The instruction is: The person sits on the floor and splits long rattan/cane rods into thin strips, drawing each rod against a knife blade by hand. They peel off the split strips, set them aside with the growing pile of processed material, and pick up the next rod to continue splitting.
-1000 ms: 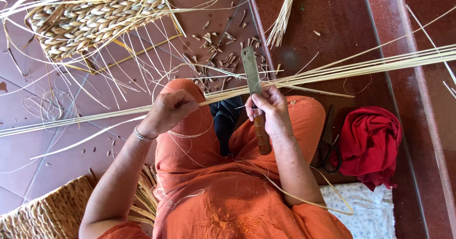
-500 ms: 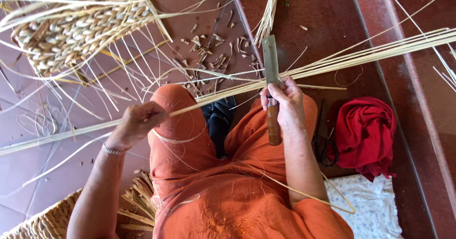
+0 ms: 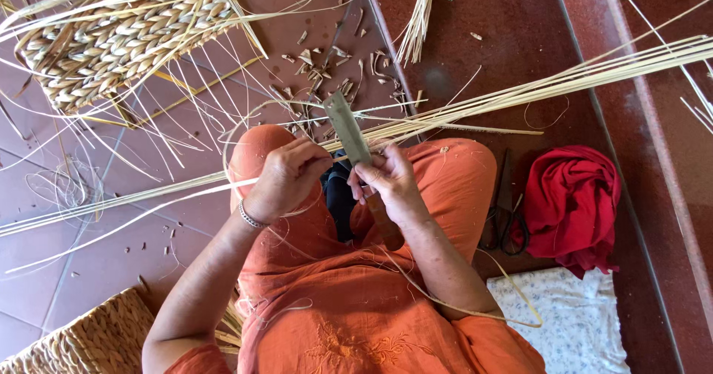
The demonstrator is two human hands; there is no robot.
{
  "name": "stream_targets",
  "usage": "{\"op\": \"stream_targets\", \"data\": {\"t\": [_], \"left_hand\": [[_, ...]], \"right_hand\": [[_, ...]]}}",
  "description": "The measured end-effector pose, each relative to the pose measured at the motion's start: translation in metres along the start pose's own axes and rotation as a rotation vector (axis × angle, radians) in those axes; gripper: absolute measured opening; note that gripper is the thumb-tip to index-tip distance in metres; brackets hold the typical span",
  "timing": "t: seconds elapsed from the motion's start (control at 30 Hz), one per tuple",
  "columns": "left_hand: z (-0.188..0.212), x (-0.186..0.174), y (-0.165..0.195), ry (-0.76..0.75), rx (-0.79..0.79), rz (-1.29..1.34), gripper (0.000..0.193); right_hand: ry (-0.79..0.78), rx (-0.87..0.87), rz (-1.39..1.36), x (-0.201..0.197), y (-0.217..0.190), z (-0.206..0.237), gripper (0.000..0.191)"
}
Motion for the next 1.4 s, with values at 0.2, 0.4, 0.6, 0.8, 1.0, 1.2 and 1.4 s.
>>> {"op": "stream_targets", "data": {"t": [0.2,0.4,0.6,0.8,1.0,1.2,1.4], "left_hand": [[0.007,-0.01,-0.019,-0.067,-0.076,0.061,0.007],[0.016,-0.01,-0.024,-0.113,-0.067,0.109,0.006],[0.021,-0.009,-0.021,-0.116,-0.038,0.08,0.007],[0.034,-0.019,-0.033,-0.11,-0.139,0.052,0.006],[0.044,-0.034,-0.045,-0.117,-0.224,-0.001,0.008],[0.05,-0.037,-0.042,-0.122,-0.189,0.007,0.008],[0.053,-0.033,-0.044,-0.143,-0.206,0.029,0.007]], "right_hand": [[0.049,-0.038,-0.031,-0.028,-0.008,-0.001,0.011],[0.102,-0.041,-0.076,-0.035,-0.018,0.007,0.012],[0.158,-0.071,-0.033,-0.041,-0.026,0.008,0.011],[0.179,-0.136,-0.072,-0.061,-0.041,0.012,0.009],[0.121,-0.182,-0.086,-0.063,-0.043,0.011,0.01],[0.162,-0.169,-0.029,-0.063,-0.04,0.009,0.011],[0.199,-0.157,0.027,-0.069,-0.037,0.008,0.01]]}}
Point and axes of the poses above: each hand's wrist, its own z-axis away from the middle knuckle, its own x-axis out of the palm, y = z × x, the point moved 7 cm from there along -z, towards the middle knuckle, and after that the axes turned 2 degrees about -y, right-handed, at the moved point
